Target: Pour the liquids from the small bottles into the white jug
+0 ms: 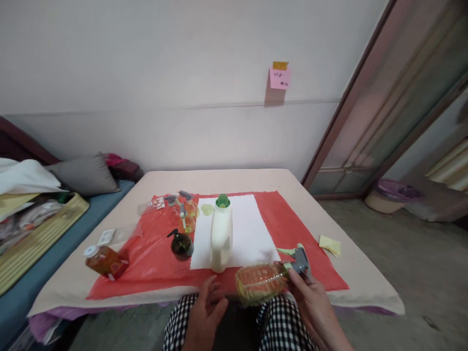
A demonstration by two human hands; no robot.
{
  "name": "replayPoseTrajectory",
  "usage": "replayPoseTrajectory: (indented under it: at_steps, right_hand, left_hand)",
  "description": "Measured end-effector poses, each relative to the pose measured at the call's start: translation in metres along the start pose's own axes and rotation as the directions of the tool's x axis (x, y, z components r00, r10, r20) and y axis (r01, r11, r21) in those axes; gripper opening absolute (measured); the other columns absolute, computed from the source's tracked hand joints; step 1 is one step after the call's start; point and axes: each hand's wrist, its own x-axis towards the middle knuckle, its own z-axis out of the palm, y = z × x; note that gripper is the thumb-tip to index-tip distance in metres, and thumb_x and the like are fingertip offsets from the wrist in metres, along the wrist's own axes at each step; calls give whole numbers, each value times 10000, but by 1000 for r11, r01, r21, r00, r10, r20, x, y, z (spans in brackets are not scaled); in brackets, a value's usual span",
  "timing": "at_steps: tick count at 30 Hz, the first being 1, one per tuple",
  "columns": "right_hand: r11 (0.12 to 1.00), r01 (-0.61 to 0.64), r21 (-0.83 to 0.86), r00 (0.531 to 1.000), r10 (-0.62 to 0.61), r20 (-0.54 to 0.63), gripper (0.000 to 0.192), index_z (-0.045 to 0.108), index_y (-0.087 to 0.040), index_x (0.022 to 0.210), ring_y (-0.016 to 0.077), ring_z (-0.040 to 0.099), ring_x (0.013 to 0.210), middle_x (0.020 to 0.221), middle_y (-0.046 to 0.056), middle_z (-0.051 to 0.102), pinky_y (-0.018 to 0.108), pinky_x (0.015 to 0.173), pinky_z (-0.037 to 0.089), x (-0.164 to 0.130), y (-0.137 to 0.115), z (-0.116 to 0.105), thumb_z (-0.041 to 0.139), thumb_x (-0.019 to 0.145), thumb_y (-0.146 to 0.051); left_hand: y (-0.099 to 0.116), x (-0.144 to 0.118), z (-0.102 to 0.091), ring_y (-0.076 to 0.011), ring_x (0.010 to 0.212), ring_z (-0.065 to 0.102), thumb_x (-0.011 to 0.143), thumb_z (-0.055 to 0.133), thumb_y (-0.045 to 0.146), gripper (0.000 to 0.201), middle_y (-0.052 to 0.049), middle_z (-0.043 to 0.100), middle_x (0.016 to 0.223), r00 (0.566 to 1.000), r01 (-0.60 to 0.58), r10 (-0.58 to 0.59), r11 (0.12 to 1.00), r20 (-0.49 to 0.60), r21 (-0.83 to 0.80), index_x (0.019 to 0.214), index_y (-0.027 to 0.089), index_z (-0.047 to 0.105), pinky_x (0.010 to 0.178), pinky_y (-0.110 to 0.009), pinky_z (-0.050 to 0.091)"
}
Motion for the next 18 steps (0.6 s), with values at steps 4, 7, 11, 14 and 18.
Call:
replayPoseTrajectory:
  at_steps: [4,7,11,14,18]
  right_hand:
    - [976,129,-173,985,-147,-95,492,805,-223,909,330,674,1108,1054,99,785,507,1070,473,21,-6,-8,861,597,-600]
    - [930,191,-314,971,-225,-76,529,795,-221,955,338,655,1126,1088,96,777,522,1097,431,35,-7,-7,841,612,-621]
    - [882,249,-401,960,-278,-15,570,777,-215,985,333,672,1052,1069,97,776,496,1007,488,49,-6,7,822,615,-646]
    - [853,292,-433,948,-319,11,579,764,-208,972,316,687,975,1045,105,776,454,922,526,58,-4,18,828,599,-647]
    - [814,325,-481,937,-347,46,563,739,-217,1027,300,699,937,1053,112,772,430,861,545,71,-1,26,793,654,-636]
  left_hand:
    - [-17,21,-36,-274,955,728,826,667,540,546,-120,744,1133,976,-120,177,925,-127,360,1251,200,632,899,-433,580]
    - [-38,37,-61,-278,942,741,844,662,491,501,-132,748,1144,937,-225,332,815,-112,534,1247,194,636,888,-433,594]
    - [-71,51,-71,-286,1033,730,898,594,480,419,-152,717,1246,869,-338,489,705,-81,623,1213,208,649,962,-455,574]
    - [-87,53,-67,-281,1062,724,941,522,485,395,-150,725,1228,847,-352,523,684,-93,639,1205,219,649,986,-459,564]
    - [-88,52,-61,-282,1047,733,935,531,471,367,-128,737,1213,859,-323,504,677,-96,661,1196,249,660,947,-447,586]
